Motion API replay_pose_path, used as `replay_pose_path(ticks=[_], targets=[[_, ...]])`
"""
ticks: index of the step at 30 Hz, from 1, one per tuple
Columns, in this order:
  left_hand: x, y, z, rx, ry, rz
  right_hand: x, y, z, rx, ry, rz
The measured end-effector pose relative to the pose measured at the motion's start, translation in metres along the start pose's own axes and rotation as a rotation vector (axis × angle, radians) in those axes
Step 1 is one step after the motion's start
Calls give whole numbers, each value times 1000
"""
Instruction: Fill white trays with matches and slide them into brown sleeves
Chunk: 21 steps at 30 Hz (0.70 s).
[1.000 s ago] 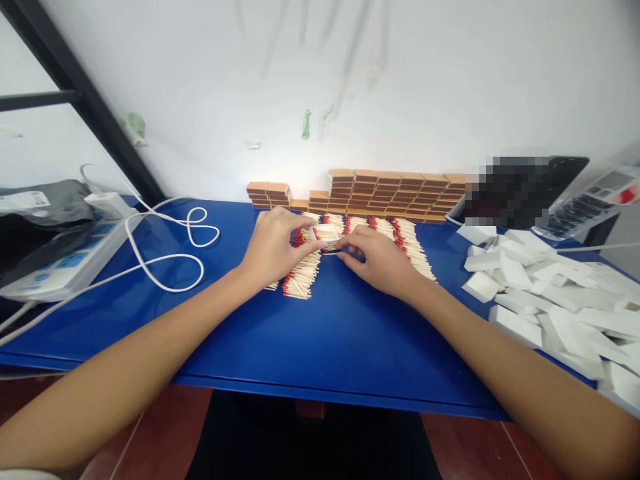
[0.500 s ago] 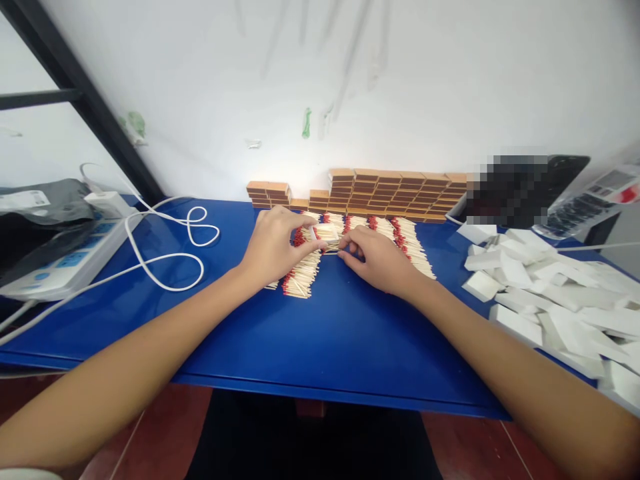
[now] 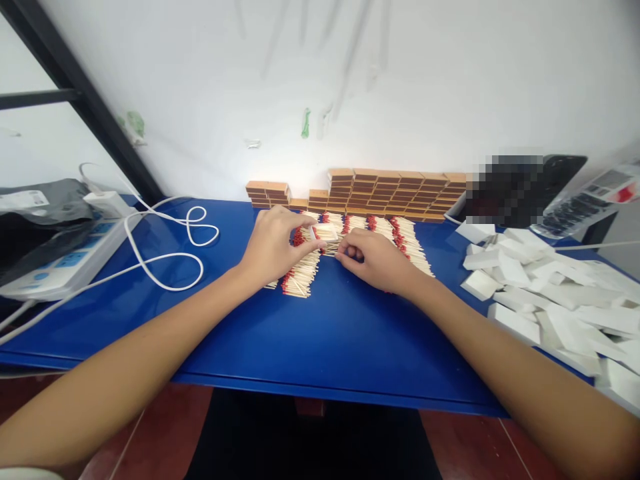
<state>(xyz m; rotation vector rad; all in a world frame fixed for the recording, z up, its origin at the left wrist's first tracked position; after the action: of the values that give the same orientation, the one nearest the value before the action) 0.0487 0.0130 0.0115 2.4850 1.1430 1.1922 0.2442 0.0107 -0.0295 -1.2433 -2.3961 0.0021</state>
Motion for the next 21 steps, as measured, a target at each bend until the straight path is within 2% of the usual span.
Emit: replay_pose_path(ticks=[8, 21], targets=[[0, 0, 1, 16, -12, 1, -2, 4, -8, -15, -50, -3], [0, -1, 1, 17, -19, -2, 0, 2, 6, 34, -67, 41]])
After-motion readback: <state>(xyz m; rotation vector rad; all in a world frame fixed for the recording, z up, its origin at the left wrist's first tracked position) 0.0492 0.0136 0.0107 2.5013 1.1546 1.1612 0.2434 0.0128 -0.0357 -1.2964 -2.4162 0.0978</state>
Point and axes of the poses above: each hand's wrist, its own x-axis towards the middle knuckle, its own z-axis out of the palm, y = z × x, the point moved 6 cm from there along x, towards the middle knuckle, and after that the axes turned 11 degrees about -x, right-handed, at the moved point
